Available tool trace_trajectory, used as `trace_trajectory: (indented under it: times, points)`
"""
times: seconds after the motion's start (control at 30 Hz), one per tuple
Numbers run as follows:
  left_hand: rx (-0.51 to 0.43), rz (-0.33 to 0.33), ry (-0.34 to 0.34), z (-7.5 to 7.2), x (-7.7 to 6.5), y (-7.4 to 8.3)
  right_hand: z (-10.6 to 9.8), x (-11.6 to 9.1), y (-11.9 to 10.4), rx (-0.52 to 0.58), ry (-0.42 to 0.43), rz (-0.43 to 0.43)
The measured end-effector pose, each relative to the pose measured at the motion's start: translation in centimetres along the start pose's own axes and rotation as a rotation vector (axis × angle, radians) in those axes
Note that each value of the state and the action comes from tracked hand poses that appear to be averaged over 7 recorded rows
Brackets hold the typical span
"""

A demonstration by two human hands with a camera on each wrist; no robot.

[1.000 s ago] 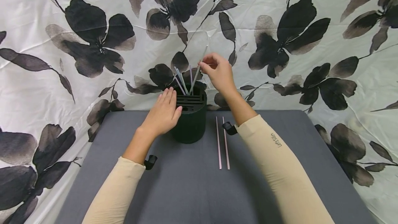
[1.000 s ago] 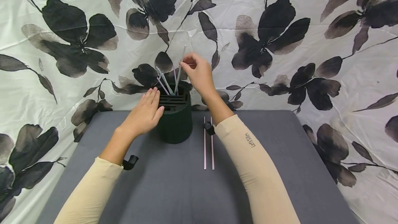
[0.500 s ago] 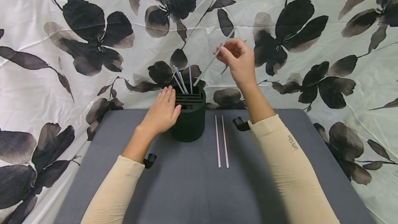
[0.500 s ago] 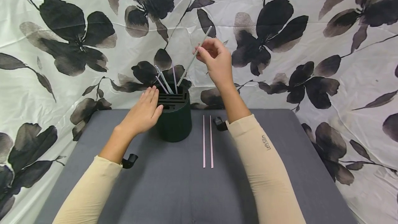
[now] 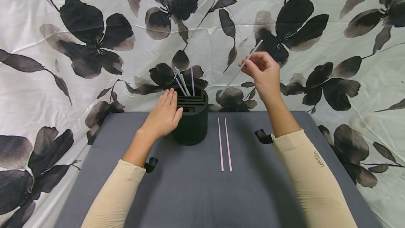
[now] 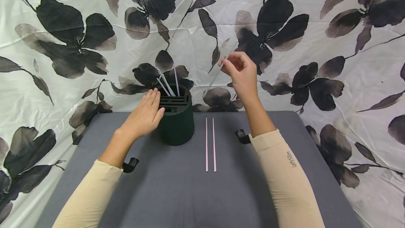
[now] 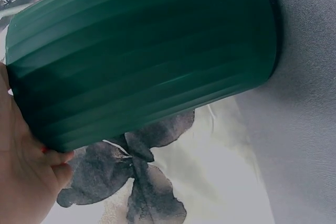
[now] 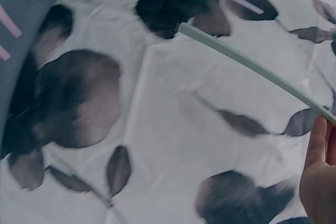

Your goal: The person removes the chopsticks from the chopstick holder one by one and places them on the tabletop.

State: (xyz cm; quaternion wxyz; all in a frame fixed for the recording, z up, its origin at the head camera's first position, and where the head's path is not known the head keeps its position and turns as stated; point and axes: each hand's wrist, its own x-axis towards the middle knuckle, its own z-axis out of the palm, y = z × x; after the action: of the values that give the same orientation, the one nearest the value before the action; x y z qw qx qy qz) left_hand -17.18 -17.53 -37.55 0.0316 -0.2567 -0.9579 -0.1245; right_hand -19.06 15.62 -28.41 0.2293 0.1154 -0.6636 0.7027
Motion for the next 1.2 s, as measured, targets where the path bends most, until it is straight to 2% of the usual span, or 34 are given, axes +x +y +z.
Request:
trace_trajectory:
  times: [0.27, 0.5, 0.87, 1.2]
  points:
    - [-0.006, 0.0, -0.003, -0.2, -0.3, 0.3, -3.8, -1.9, 3.4, -0.164, -0.009, 0.063]
    - [-0.011, 0.006, -0.007, -0.2, -0.6, 0.2, -5.6, -3.7, 6.1, -0.332, -0.028, 0.149]
    - [-0.01, 0.017, 0.004, -0.2, -0.6, 0.2, -6.8, -6.6, 10.8, -0.334, -0.142, 0.342]
    - [0.002, 0.014, 0.003, -0.2, -0.6, 0.2, -7.3, -9.4, 14.4, -0.395, -0.199, 0.455]
